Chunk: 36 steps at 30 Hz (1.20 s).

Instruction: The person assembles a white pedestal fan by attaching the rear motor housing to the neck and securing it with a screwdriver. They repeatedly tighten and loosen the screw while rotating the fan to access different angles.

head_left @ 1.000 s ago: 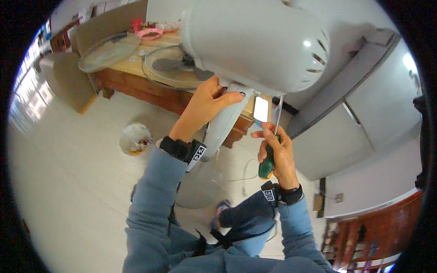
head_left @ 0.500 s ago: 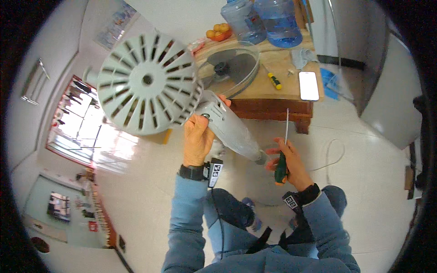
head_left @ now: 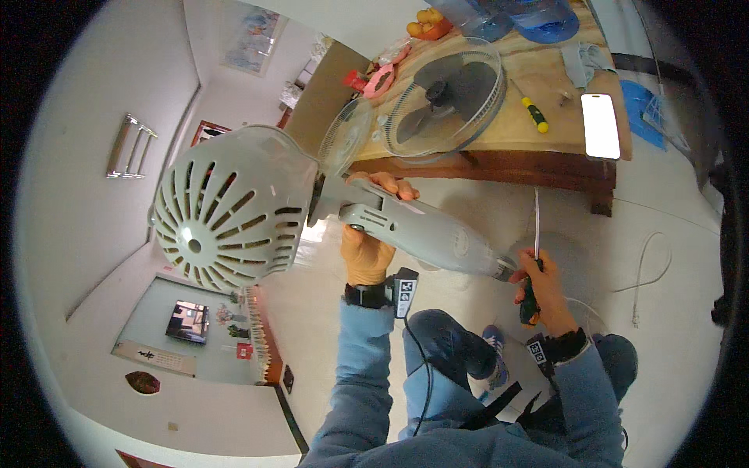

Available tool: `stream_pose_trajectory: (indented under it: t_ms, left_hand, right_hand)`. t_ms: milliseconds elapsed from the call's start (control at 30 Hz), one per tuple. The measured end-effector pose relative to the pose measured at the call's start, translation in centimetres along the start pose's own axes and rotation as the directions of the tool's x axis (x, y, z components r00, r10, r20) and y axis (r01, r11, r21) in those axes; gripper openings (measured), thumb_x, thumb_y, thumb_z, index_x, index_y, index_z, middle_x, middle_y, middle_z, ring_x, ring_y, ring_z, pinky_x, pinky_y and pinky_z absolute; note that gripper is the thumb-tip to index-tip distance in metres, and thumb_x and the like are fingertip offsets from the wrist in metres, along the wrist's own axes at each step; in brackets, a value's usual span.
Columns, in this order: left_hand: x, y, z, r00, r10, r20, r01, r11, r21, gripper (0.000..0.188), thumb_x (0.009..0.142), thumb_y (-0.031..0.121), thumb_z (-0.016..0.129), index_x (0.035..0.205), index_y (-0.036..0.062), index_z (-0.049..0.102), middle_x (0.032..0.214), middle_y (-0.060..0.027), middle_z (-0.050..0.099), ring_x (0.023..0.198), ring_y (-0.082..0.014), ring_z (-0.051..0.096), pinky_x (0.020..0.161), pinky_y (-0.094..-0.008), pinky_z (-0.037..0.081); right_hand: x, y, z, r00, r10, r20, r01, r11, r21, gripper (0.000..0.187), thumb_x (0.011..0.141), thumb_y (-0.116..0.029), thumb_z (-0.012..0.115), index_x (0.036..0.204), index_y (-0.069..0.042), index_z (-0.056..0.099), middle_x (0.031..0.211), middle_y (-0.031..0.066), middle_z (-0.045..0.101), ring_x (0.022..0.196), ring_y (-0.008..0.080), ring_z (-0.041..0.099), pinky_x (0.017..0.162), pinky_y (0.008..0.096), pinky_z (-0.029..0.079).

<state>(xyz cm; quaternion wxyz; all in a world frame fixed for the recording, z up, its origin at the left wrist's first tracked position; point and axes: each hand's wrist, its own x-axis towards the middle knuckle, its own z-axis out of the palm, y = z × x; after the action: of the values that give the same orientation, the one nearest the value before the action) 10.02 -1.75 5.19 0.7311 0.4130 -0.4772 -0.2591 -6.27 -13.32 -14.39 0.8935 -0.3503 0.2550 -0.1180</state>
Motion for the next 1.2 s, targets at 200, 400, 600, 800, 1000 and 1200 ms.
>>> stream_pose_trajectory:
  t_ms: [200, 400, 600, 800, 1000, 1200]
  left_hand:
    - [-0.1, 0.3, 0.3, 1.0, -0.002, -0.03, 0.004, 0.998, 0.065, 0.071, 0.071, 0.049, 0.075, 0.125, 0.0158, 0.043, 0.106, -0.0052, 0.05, 0.098, -0.0237, 0.049, 0.099, -0.0458, 0.034]
    - [-0.1, 0.1, 0.4, 0.994, 0.023, -0.105, -0.014, 0.996, 0.083, 0.067, 0.067, 0.052, 0.077, 0.112, 0.0139, 0.047, 0.1, -0.0069, 0.054, 0.094, -0.025, 0.053, 0.092, -0.0453, 0.04]
    - [-0.2, 0.1, 0.2, 0.995, 0.035, -0.098, -0.028, 0.997, 0.074, 0.065, 0.067, 0.053, 0.076, 0.112, 0.0149, 0.049, 0.099, -0.0078, 0.054, 0.094, -0.0259, 0.054, 0.092, -0.0468, 0.039]
    - [-0.5, 0.5, 0.3, 0.996, -0.004, -0.084, 0.012, 0.995, 0.1, 0.074, 0.067, 0.056, 0.074, 0.125, 0.0171, 0.048, 0.109, -0.0068, 0.054, 0.101, -0.026, 0.053, 0.099, -0.0474, 0.034]
    - [-0.6, 0.5, 0.3, 0.997, -0.017, -0.08, 0.027, 0.992, 0.119, 0.074, 0.07, 0.056, 0.071, 0.128, 0.0184, 0.045, 0.108, -0.0098, 0.055, 0.101, -0.0277, 0.053, 0.105, -0.0491, 0.031]
    - [0.3, 0.7, 0.1, 1.0, -0.017, -0.017, 0.018, 0.998, 0.059, 0.078, 0.069, 0.056, 0.073, 0.124, 0.011, 0.042, 0.107, -0.0179, 0.057, 0.101, -0.0319, 0.058, 0.1, -0.0498, 0.039]
  right_hand:
    - [0.5, 0.1, 0.1, 1.0, -0.018, -0.011, 0.018, 0.999, -0.03, 0.021, 0.093, -0.023, 0.053, 0.104, -0.007, 0.049, 0.068, 0.0098, 0.06, 0.039, 0.0143, 0.05, 0.037, 0.0275, 0.042]
    - [1.2, 0.4, 0.3, 0.999, -0.038, -0.001, 0.038, 0.999, -0.003, 0.017, 0.092, -0.02, 0.053, 0.101, -0.006, 0.049, 0.064, 0.0078, 0.056, 0.039, 0.014, 0.049, 0.035, 0.0278, 0.041]
    - [1.3, 0.4, 0.5, 1.0, -0.017, -0.01, 0.017, 1.0, -0.018, 0.015, 0.092, -0.019, 0.053, 0.099, -0.006, 0.049, 0.063, 0.0071, 0.056, 0.04, 0.0138, 0.049, 0.036, 0.0274, 0.041]
    - [1.5, 0.8, 0.2, 0.999, -0.045, 0.006, 0.045, 0.999, -0.013, 0.021, 0.091, -0.024, 0.056, 0.101, -0.006, 0.05, 0.063, 0.0077, 0.056, 0.04, 0.0144, 0.05, 0.037, 0.028, 0.043]
    - [1.9, 0.8, 0.2, 0.999, -0.049, 0.002, 0.049, 0.998, -0.041, 0.02, 0.091, -0.023, 0.055, 0.1, -0.006, 0.05, 0.063, 0.007, 0.055, 0.04, 0.0139, 0.05, 0.037, 0.0276, 0.043]
    - [1.9, 0.7, 0.1, 0.997, -0.075, 0.021, 0.076, 0.994, -0.081, 0.02, 0.091, -0.023, 0.054, 0.099, -0.005, 0.05, 0.063, 0.0071, 0.055, 0.04, 0.0139, 0.05, 0.038, 0.0273, 0.043]
